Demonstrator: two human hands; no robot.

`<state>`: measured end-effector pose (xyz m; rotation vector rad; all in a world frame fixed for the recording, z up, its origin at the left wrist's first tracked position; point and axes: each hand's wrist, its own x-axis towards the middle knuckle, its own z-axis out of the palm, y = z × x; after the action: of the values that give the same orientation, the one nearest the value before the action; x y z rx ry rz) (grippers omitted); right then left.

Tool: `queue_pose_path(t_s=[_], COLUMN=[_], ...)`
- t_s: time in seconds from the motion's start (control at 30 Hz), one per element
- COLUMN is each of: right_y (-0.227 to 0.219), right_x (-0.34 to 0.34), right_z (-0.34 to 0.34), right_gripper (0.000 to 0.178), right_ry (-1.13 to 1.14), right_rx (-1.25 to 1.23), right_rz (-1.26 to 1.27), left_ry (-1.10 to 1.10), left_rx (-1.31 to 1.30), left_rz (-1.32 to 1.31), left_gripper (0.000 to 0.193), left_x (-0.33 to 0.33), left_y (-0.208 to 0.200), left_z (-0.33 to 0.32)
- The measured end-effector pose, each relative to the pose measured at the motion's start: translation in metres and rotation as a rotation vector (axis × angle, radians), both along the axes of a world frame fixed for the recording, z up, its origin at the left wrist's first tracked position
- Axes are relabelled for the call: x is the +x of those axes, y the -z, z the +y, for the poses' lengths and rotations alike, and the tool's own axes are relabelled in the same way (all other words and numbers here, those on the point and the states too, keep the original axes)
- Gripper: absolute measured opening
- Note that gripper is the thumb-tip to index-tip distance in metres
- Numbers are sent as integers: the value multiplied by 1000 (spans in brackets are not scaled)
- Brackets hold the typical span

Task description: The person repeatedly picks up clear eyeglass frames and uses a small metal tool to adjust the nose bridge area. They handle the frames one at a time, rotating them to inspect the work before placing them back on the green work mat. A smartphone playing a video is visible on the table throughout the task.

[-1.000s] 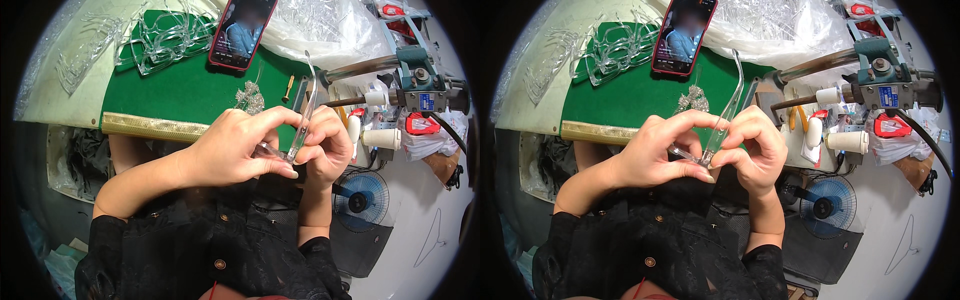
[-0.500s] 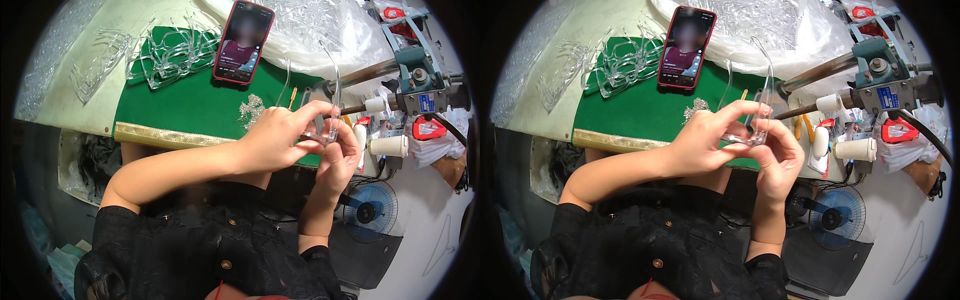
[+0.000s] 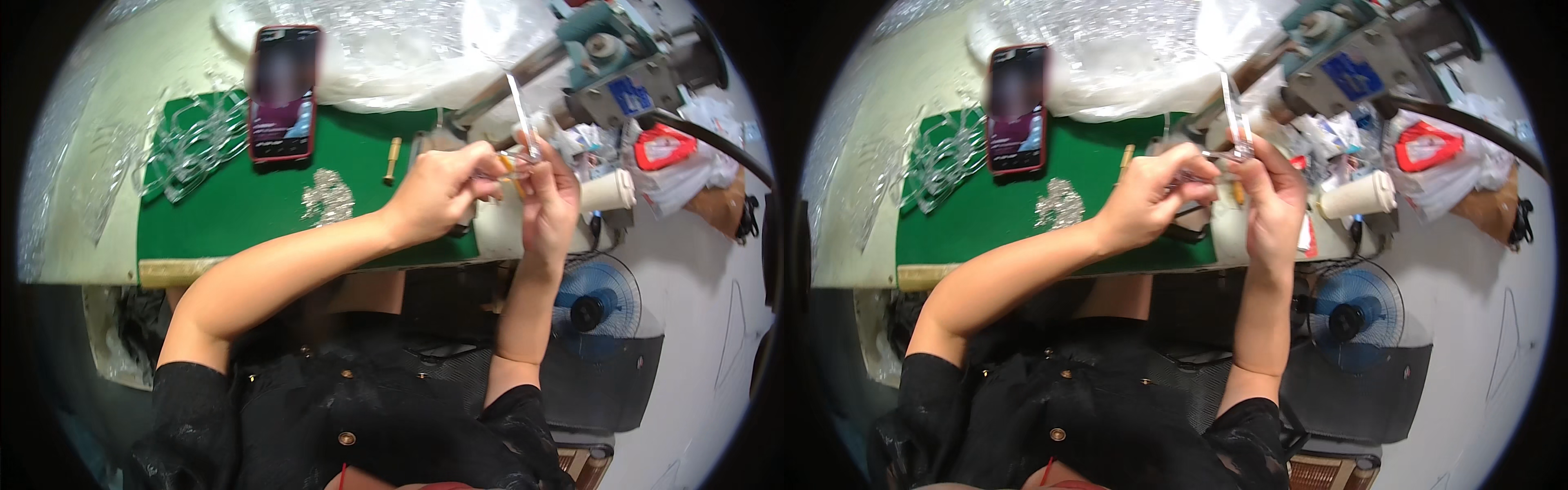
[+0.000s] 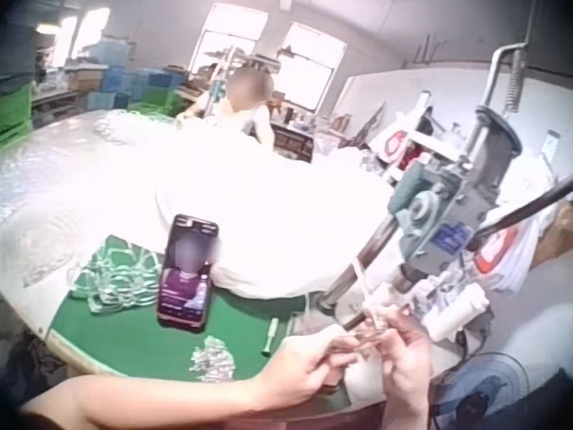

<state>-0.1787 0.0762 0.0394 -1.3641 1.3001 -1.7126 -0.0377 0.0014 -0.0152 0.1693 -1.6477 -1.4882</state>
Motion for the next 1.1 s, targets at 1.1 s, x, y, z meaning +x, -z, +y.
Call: queue_pose_path(t_s=[1.1], right_y=[-130], right_x=[-24], right_z=[9], right_gripper=[25], right_ry=[408], right_rx=[-738], right_rz=[353], left_ry=[-197], left_rx=[-340], left_rz=[-136], left_gripper=[17], left_x=[-1], left_y=[-26], left_z=[-16])
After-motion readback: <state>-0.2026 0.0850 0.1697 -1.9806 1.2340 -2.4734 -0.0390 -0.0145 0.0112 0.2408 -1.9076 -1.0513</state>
